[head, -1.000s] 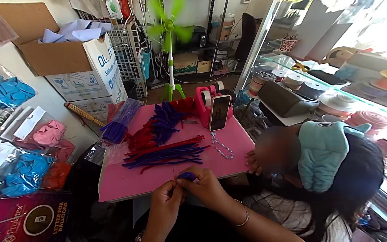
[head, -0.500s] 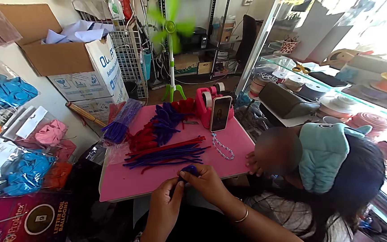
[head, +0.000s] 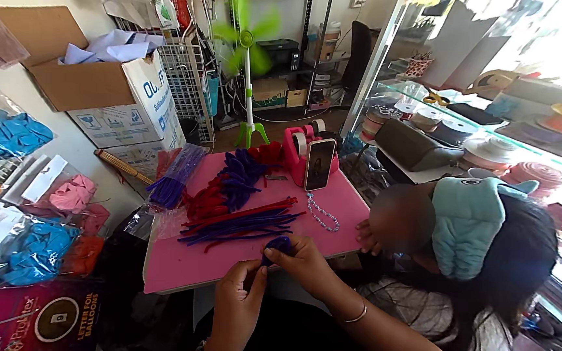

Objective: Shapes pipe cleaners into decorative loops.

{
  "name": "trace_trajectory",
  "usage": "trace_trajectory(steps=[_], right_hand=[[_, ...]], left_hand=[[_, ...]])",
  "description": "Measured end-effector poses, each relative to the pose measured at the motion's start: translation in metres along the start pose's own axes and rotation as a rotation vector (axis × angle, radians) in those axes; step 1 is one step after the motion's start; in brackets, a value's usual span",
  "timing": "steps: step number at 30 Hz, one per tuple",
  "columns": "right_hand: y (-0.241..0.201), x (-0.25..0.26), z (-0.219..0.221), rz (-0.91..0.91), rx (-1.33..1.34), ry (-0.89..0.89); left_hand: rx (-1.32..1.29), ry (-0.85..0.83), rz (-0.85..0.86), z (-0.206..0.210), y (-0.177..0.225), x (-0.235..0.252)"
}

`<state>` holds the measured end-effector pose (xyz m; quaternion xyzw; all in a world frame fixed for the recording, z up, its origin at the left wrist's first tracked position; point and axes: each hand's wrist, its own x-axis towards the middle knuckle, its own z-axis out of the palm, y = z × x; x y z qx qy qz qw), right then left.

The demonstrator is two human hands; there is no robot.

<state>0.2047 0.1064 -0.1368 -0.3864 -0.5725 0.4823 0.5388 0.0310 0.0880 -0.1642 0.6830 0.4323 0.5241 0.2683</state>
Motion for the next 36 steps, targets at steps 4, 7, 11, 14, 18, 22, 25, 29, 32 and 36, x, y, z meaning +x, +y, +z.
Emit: trace_trajectory(steps=[4,7,11,14,18,22,25,29,32,36], right_hand=[[-0.0009,-0.0032,0.0008,0.022,0.012,-0.041],[0.0001,-0.0041,0.0003,0.0,0.03,-0.054],[-0.0015,-0.005,0.0006,-0.016,0.049,-0.058],[-0.0025,-0.0047,0.0004,-0.012,0.052,-0.064],[-0.0061,-0.0049,0.0001,0.017,0.04,-0.025],[-0.0084,-0.004,-0.0031,0.014,0.038,0.025],[-0.0052,-0.0043,-0.0054,-0.003,-0.008,-0.012],[-0.0029,-0.0053,-0.0048,-0.06,-0.111,-0.098],[-0.0044,-0.0057,-0.0039,-0.029,-0.104,-0.086],[-0.0022,-0.0056,-0.0047,-0.041,-0.083,-0.047]], left_hand=[[0.071,0.034,0.095,0.001,-0.0023,0.0001],[0.031,0.044,0.125,0.002,-0.0029,0.0002],[-0.025,0.059,0.154,0.0024,-0.0024,0.0003],[-0.052,0.06,0.151,0.0021,-0.0017,0.0005],[-0.061,0.071,0.104,0.0021,-0.0015,-0.0004],[-0.029,-0.016,0.017,-0.0003,-0.0001,-0.0021],[-0.064,-0.137,-0.093,-0.0019,0.0038,-0.0026],[-0.184,-0.155,-0.1,-0.001,0.0018,-0.0024],[-0.236,-0.109,-0.115,-0.0022,0.0047,-0.0004],[-0.263,-0.072,-0.16,-0.0023,0.0057,0.0012]])
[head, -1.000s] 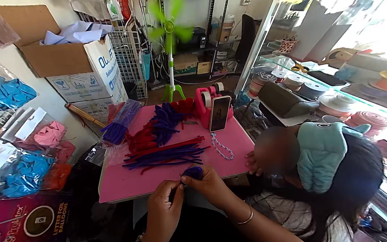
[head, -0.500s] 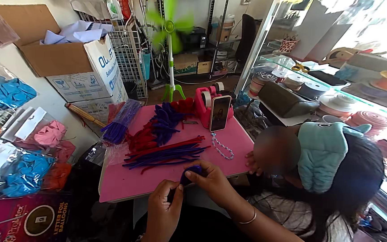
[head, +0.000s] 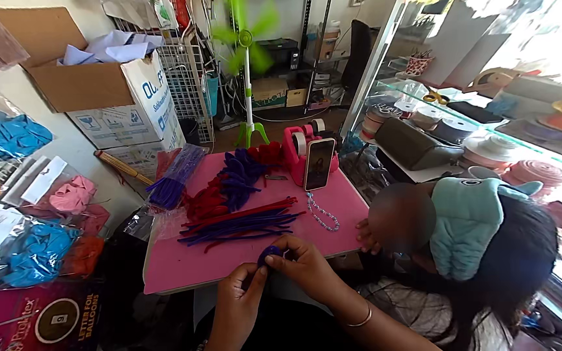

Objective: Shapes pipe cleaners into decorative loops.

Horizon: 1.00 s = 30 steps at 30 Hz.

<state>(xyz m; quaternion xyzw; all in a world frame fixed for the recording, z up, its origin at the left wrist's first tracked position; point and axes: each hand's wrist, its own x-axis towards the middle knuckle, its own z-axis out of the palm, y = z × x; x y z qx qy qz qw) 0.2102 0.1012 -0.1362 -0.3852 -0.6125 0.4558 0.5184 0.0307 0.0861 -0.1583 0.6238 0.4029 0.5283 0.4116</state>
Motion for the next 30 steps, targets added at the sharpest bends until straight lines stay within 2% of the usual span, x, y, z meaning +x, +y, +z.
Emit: trace_trajectory(steps=[4,7,13,17,21,26,30], right_hand=[[0.001,0.001,0.0,-0.034,-0.097,-0.01],[0.0,0.001,0.001,-0.009,-0.11,-0.031],[0.0,0.001,0.003,0.131,0.09,-0.007],[-0.002,0.001,0.004,0.156,0.148,0.009],[-0.003,0.002,0.006,0.145,0.172,0.056],[-0.003,0.001,0.009,0.146,0.183,0.06],[-0.002,0.0,0.01,0.178,0.186,-0.026]], left_hand=[[0.034,0.0,0.023,0.002,-0.001,0.0],[0.034,0.062,0.048,0.001,-0.002,0.002],[-0.265,0.128,-0.229,-0.004,0.013,0.009],[-0.302,0.109,-0.267,-0.005,0.015,0.01],[-0.321,0.112,-0.223,-0.006,0.013,0.009],[-0.23,0.132,-0.07,-0.005,0.011,0.012],[-0.227,0.168,-0.063,-0.003,0.01,0.013]])
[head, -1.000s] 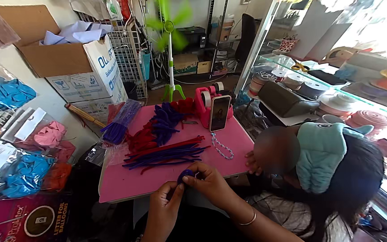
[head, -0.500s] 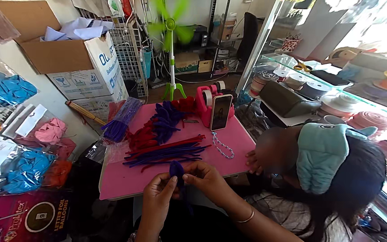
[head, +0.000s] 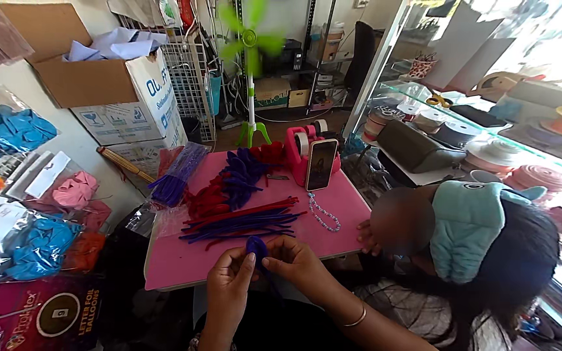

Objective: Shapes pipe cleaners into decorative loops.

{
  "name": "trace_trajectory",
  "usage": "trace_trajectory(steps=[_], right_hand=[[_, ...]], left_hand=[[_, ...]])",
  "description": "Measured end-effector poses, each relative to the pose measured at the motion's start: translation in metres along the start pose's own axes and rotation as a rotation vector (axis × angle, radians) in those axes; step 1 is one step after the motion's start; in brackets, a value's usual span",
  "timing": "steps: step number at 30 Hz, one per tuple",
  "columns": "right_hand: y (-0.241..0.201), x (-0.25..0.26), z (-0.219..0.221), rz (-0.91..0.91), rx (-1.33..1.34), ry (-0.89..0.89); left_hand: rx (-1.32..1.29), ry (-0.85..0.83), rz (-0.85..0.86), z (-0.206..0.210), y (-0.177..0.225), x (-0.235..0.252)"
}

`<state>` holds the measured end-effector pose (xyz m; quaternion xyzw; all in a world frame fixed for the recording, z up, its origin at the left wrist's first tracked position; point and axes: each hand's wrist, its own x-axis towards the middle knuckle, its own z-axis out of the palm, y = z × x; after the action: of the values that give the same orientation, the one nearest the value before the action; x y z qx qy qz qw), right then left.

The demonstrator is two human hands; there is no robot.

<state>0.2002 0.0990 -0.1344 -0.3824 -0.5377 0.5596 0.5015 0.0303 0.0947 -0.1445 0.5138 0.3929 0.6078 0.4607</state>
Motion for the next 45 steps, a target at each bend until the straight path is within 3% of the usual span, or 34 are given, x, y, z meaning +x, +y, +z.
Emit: trace_trajectory(steps=[3,8,11,14,17,21,23,27,32,34,36,41,45], right_hand=[[0.002,-0.003,0.002,0.057,0.025,-0.05],[0.006,-0.007,0.007,0.084,0.018,-0.028],[0.009,-0.004,0.007,0.107,-0.004,-0.022],[0.002,0.014,-0.002,0.074,-0.098,-0.002],[-0.028,0.063,-0.011,0.011,-0.278,0.054],[-0.045,0.148,-0.023,-0.023,-0.42,0.255],[-0.043,0.162,-0.027,-0.064,-0.461,0.35],[-0.011,0.11,-0.029,-0.245,-0.629,0.324],[0.073,0.013,-0.028,-0.673,-0.923,0.283],[0.094,-0.011,-0.027,-0.773,-0.976,0.135],[0.108,-0.023,-0.027,-0.749,-0.949,-0.133],[0.128,0.003,-0.02,-0.344,-0.8,-0.767],[0.15,0.023,0.013,-0.368,-0.827,-0.964]], left_hand=[[0.029,0.041,-0.001,0.002,0.001,0.0],[0.258,0.07,0.226,0.001,-0.009,0.001],[0.316,0.06,0.242,-0.001,-0.014,0.002],[0.383,-0.004,0.15,-0.016,-0.015,0.005],[0.546,-0.042,0.061,-0.038,-0.015,-0.001],[0.912,-0.344,-0.225,-0.071,-0.006,-0.021],[1.037,-0.458,-0.282,-0.088,-0.018,-0.037],[1.071,-0.446,-0.297,-0.115,-0.053,-0.074],[1.048,-0.37,-0.333,-0.118,-0.062,-0.081],[1.089,-0.382,-0.3,-0.114,-0.065,-0.077],[1.129,-0.405,-0.271,-0.111,-0.069,-0.075],[1.11,-0.535,-0.405,-0.115,-0.06,-0.058],[0.989,-0.607,-0.383,-0.127,-0.05,-0.048]])
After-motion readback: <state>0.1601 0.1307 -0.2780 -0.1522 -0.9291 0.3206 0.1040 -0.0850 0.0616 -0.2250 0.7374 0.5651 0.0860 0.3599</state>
